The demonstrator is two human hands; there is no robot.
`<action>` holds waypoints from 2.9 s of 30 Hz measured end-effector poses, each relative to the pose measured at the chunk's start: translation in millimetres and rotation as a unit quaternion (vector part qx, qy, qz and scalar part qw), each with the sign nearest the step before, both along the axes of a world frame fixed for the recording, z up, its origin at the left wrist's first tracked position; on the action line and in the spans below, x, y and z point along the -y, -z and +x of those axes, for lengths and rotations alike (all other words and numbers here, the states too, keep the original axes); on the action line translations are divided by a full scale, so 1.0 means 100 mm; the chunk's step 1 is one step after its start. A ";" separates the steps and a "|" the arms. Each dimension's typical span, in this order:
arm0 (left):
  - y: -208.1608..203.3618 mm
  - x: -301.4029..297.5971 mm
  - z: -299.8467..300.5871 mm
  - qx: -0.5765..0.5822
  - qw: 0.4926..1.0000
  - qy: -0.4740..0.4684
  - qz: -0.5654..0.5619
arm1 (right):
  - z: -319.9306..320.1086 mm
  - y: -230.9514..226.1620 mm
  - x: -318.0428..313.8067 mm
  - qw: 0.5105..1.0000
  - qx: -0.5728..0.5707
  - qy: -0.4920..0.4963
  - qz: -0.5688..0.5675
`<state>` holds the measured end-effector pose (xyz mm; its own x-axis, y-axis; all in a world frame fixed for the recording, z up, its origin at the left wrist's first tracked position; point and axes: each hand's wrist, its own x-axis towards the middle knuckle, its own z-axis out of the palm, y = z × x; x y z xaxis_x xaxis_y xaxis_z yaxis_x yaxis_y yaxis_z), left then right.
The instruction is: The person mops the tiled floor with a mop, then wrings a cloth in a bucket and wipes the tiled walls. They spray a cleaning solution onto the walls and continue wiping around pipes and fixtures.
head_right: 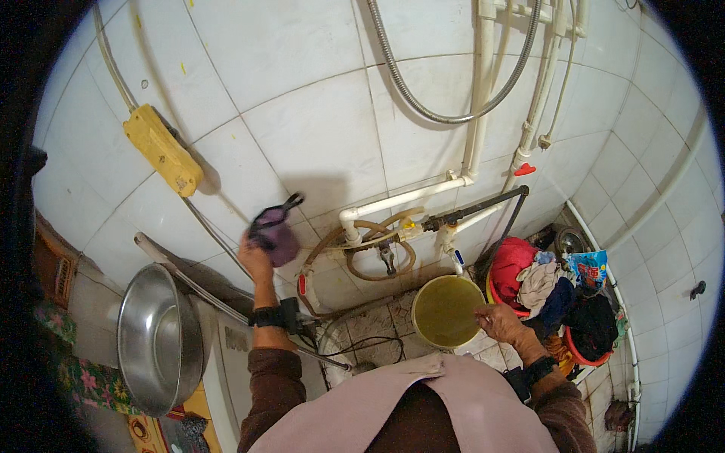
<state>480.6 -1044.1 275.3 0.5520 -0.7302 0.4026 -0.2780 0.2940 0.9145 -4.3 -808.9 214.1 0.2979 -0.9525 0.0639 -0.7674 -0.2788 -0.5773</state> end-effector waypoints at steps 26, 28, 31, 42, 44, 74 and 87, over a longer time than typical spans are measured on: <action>0.38 0.38 -0.81 0.388 0.852 0.293 0.194 | 0.33 0.08 0.08 0.995 -0.081 -0.052 0.037; 0.44 0.52 -0.81 0.337 0.855 0.339 0.201 | 0.35 0.05 0.04 0.997 -0.059 -0.049 0.008; 0.67 0.70 -0.72 0.321 0.832 0.378 0.247 | 0.39 -0.02 -0.02 0.998 -0.052 -0.035 0.011; 0.32 0.52 -0.67 0.331 0.872 0.325 0.158 | 0.32 -0.06 -0.23 1.000 -0.004 0.016 -0.001; 0.14 0.52 -0.69 0.295 0.885 0.307 0.186 | 0.33 -0.02 -0.19 1.000 -0.020 0.007 -0.016; -0.39 1.04 -3.77 -0.012 0.812 0.562 0.159 | -0.45 0.06 -0.45 0.983 0.115 0.126 -0.070; -0.92 0.23 -2.44 -0.233 0.950 0.177 -0.108 | -0.83 -0.27 -0.10 0.976 0.117 0.131 -0.129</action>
<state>236.4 -1067.3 367.7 0.4418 -0.8317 0.3362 0.2927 0.4879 0.8224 -87.6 -799.4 241.1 -0.0051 -0.9371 0.3490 -0.6869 -0.2504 -0.6823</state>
